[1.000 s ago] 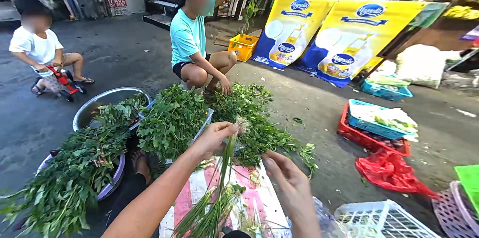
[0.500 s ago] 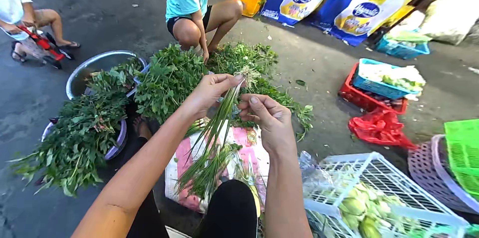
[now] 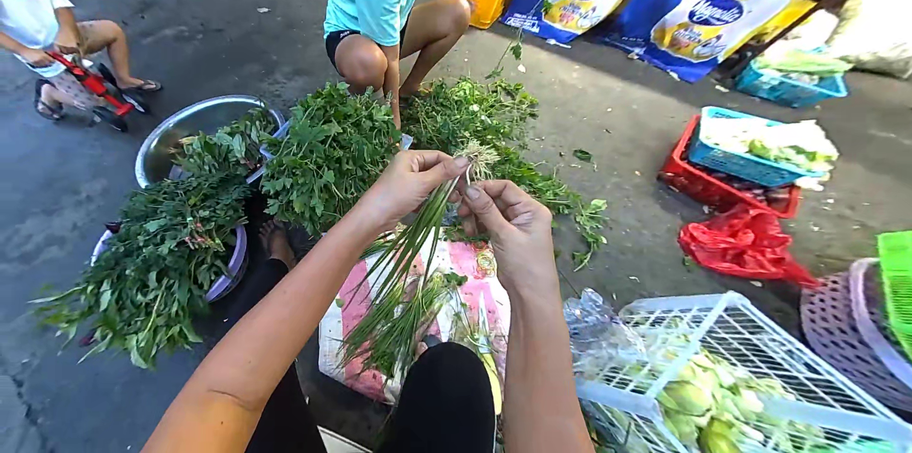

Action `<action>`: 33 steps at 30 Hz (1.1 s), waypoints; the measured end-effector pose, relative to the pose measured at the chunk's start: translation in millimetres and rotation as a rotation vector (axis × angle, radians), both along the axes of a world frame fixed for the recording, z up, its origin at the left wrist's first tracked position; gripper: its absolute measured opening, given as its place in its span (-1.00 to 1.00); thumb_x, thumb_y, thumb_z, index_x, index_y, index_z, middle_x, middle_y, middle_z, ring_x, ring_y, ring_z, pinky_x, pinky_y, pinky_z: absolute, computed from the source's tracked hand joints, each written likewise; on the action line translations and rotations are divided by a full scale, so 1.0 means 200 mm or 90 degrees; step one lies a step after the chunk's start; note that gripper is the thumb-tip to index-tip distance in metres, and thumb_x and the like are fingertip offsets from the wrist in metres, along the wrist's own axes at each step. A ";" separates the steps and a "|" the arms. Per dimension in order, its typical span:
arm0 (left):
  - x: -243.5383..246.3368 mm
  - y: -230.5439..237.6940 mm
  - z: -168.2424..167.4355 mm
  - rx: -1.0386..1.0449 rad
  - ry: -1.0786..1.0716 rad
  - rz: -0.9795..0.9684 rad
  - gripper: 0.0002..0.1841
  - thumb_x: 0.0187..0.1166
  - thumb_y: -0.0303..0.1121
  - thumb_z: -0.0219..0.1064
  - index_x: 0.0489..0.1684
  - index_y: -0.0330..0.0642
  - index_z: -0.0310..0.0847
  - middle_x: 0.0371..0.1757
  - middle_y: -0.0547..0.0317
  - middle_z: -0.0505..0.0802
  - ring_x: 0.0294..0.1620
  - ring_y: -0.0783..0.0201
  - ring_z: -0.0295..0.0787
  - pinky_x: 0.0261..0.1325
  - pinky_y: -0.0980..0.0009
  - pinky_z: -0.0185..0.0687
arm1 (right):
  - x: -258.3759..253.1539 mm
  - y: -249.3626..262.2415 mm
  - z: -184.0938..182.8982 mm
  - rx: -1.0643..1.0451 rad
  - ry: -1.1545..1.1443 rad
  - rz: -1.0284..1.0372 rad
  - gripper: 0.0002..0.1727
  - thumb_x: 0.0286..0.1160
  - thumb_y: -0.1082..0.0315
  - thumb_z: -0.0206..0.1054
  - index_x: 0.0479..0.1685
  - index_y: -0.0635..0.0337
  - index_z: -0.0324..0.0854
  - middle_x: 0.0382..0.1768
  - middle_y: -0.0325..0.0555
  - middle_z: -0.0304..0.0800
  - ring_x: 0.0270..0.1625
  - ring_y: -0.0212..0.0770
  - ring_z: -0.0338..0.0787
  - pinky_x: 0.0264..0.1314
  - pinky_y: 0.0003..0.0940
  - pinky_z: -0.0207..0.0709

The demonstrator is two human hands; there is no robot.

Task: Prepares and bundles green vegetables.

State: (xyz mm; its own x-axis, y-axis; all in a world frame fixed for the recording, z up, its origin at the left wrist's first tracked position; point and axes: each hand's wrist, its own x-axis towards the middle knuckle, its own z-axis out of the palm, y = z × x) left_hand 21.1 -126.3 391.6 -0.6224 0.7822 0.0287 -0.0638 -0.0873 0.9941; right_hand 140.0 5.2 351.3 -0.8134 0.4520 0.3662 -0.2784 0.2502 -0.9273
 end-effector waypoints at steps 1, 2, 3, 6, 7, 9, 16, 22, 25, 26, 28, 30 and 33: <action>0.00 0.00 0.00 -0.005 -0.001 -0.012 -0.73 0.81 -0.31 0.19 -0.10 -0.34 0.72 -0.36 0.14 0.86 -0.42 0.44 0.77 -0.35 0.55 0.69 | 0.01 0.01 -0.01 0.019 -0.011 -0.004 -0.89 0.66 0.36 0.32 -0.03 0.16 0.71 -0.33 -0.24 0.85 -0.53 -0.45 0.68 -0.47 -0.58 0.61; -0.01 0.00 -0.01 -0.012 0.004 -0.025 -0.73 0.81 -0.32 0.17 -0.09 -0.36 0.71 -0.33 0.13 0.88 -0.41 0.44 0.80 -0.32 0.55 0.72 | 0.02 0.01 -0.01 0.057 -0.028 -0.021 -0.89 0.66 0.34 0.33 -0.02 0.13 0.69 -0.34 -0.29 0.82 -0.53 -0.49 0.65 -0.48 -0.60 0.57; -0.01 0.00 -0.02 -0.022 0.019 -0.038 -0.73 0.81 -0.34 0.17 -0.09 -0.39 0.71 -0.30 0.11 0.89 -0.38 0.42 0.82 -0.26 0.53 0.74 | 0.04 0.02 -0.02 0.109 -0.052 -0.041 -0.88 0.66 0.31 0.33 -0.02 0.12 0.69 -0.34 -0.32 0.79 -0.50 -0.50 0.64 -0.46 -0.60 0.55; -0.06 -0.01 -0.06 -0.096 0.143 -0.078 -0.69 0.83 -0.31 0.15 -0.02 -0.40 0.73 -0.22 0.10 0.91 -0.29 0.38 0.88 -0.11 0.45 0.83 | 0.13 0.10 -0.03 0.281 -0.134 -0.095 -0.81 0.67 0.21 0.31 -0.04 0.13 0.72 -0.35 -0.29 0.75 -0.43 -0.49 0.67 -0.38 -0.52 0.57; -0.08 -0.01 -0.08 -0.117 0.177 -0.072 -0.68 0.84 -0.28 0.14 -0.01 -0.38 0.73 -0.23 0.12 0.92 -0.31 0.39 0.88 -0.15 0.45 0.83 | 0.18 0.14 -0.04 0.328 -0.163 -0.102 -0.77 0.69 0.17 0.28 -0.04 0.12 0.73 -0.36 -0.29 0.76 -0.41 -0.50 0.69 -0.33 -0.50 0.59; -0.11 -0.02 -0.10 -0.134 0.156 -0.043 -0.66 0.85 -0.25 0.12 0.01 -0.36 0.73 -0.22 0.11 0.92 -0.32 0.37 0.88 -0.23 0.43 0.81 | 0.29 0.22 -0.06 0.425 -0.234 -0.127 -0.72 0.68 0.13 0.25 -0.04 0.10 0.78 -0.31 -0.24 0.83 -0.33 -0.43 0.77 -0.24 -0.41 0.67; -0.07 0.01 -0.07 -0.050 -0.169 0.051 -0.64 0.86 -0.18 0.10 0.30 -0.27 0.59 -0.08 0.01 0.94 -0.11 0.19 0.95 -0.09 0.34 0.86 | 0.35 0.14 -0.13 0.358 -0.222 -0.198 -0.61 0.66 0.19 0.31 0.22 0.34 0.68 0.11 0.11 0.80 0.11 -0.12 0.83 0.15 -0.17 0.73; -0.01 0.07 -0.05 -0.031 -0.186 0.081 -0.64 0.87 -0.16 0.08 0.30 -0.26 0.56 -0.06 -0.01 0.93 -0.13 0.19 0.94 -0.18 0.32 0.84 | 0.10 -0.18 -0.23 0.245 -0.060 -0.158 -0.76 0.48 0.19 0.51 -0.03 0.12 0.74 -0.16 -0.24 0.79 -0.22 -0.49 0.76 -0.27 -0.58 0.63; -0.02 0.04 -0.04 -0.020 -0.185 0.073 -0.64 0.87 -0.16 0.07 0.29 -0.27 0.57 -0.06 -0.01 0.94 -0.11 0.18 0.94 -0.17 0.31 0.85 | 0.09 -0.17 -0.21 0.082 -0.077 -0.091 -0.83 0.49 0.30 0.49 -0.05 0.11 0.73 -0.23 -0.31 0.81 -0.31 -0.49 0.78 -0.32 -0.59 0.69; -0.03 0.03 -0.04 -0.017 -0.185 0.072 -0.64 0.88 -0.16 0.06 0.29 -0.27 0.57 -0.06 0.00 0.94 -0.11 0.17 0.94 -0.18 0.31 0.86 | 0.10 -0.16 -0.20 0.022 -0.088 -0.055 -0.84 0.48 0.33 0.48 -0.04 0.12 0.73 -0.24 -0.29 0.82 -0.32 -0.44 0.80 -0.33 -0.55 0.72; -0.03 0.02 -0.04 -0.012 -0.184 0.072 -0.65 0.88 -0.17 0.05 0.26 -0.26 0.58 -0.06 0.00 0.94 -0.11 0.17 0.95 -0.18 0.27 0.86 | 0.11 -0.13 -0.19 -0.075 -0.124 0.005 -0.82 0.44 0.38 0.49 -0.02 0.11 0.73 -0.24 -0.26 0.82 -0.33 -0.40 0.79 -0.29 -0.51 0.74; -0.03 0.02 -0.05 -0.004 -0.181 0.071 -0.66 0.88 -0.18 0.07 0.25 -0.26 0.59 -0.05 0.00 0.94 -0.13 0.16 0.95 -0.22 0.26 0.88 | 0.12 -0.12 -0.20 -0.153 -0.149 0.043 -0.82 0.45 0.46 0.46 -0.01 0.15 0.76 -0.26 -0.21 0.82 -0.40 -0.40 0.73 -0.33 -0.53 0.68; -0.01 0.04 -0.06 -0.003 -0.180 0.070 -0.68 0.87 -0.20 0.08 0.23 -0.25 0.58 -0.07 -0.01 0.93 -0.13 0.15 0.95 -0.25 0.26 0.87 | 0.12 -0.13 -0.22 -0.175 -0.150 0.037 -0.89 0.55 0.42 0.41 -0.08 0.18 0.80 -0.35 -0.23 0.80 -0.51 -0.45 0.66 -0.42 -0.58 0.62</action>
State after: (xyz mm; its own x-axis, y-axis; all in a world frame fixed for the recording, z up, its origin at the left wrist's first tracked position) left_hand 19.0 -118.6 380.0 -0.6859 0.7096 -0.1613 -0.3281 -0.1037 0.9389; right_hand 164.1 -20.5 306.8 -0.8881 0.4583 0.0364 -0.0554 -0.0279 -0.9981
